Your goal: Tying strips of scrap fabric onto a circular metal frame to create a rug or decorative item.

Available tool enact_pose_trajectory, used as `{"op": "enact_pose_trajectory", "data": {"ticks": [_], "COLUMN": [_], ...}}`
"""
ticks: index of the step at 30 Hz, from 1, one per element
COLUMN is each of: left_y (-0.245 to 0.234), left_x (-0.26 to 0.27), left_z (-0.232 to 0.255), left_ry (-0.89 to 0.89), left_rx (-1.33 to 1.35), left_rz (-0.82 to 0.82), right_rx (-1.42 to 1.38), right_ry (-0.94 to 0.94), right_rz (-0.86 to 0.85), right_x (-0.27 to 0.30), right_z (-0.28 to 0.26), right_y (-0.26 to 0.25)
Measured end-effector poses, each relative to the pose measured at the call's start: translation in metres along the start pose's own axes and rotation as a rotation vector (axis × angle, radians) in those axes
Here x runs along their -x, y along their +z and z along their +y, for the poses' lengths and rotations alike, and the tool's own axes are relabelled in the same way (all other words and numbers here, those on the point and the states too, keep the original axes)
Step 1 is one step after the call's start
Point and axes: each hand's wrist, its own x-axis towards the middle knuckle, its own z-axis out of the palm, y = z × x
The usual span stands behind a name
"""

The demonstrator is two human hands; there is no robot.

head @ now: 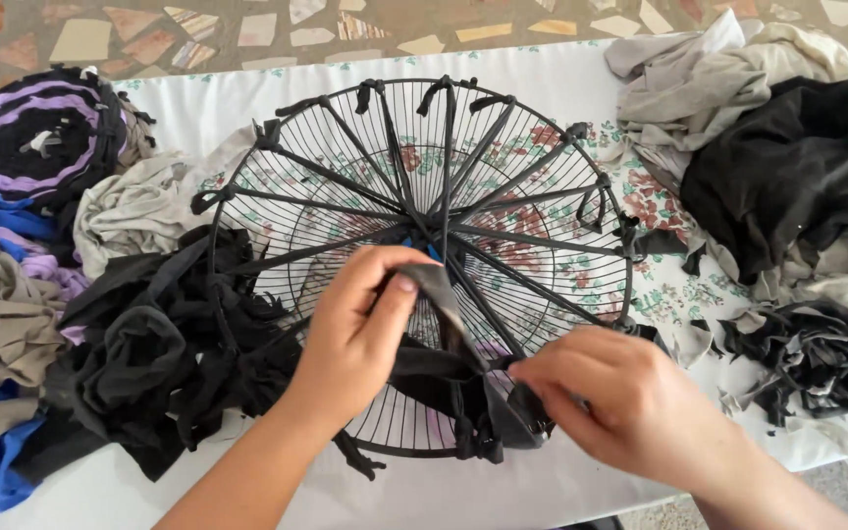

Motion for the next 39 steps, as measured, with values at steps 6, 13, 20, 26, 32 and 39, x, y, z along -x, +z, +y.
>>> {"op": "enact_pose_trajectory", "data": {"ticks": [6, 13, 20, 26, 32, 39], "left_y": [-0.001, -0.013, -0.021, -0.027, -0.033, -0.035], "left_x": [-0.022, -0.036, -0.030, -0.025, -0.029, -0.028], "left_z": [-0.007, -0.038, -0.040, -0.046, -0.059, -0.074], "left_ry": [-0.047, -0.073, -0.146, -0.075, -0.086, -0.076], "left_rx": [0.288, 0.471, 0.771, 0.806, 0.936, 0.936], "left_rz": [0.038, 0.211, 0.368, 0.339, 0.416, 0.493], "right_rx": [0.257, 0.161, 0.224, 0.085, -0.360, -0.023], "right_ry": [-0.113, 0.172, 0.223, 0.134, 0.564, 0.535], "right_rz": [0.028, 0.008, 0.049, 0.139, -0.156, -0.288], "right_x": [-0.017, 0.029, 0.036, 0.048, 0.072, 0.119], "right_z": [-0.005, -0.001, -0.014, -0.007, 0.027, 0.192], "right_y": [-0.003, 0.011, 0.031, 0.030, -0.028, -0.123]}}
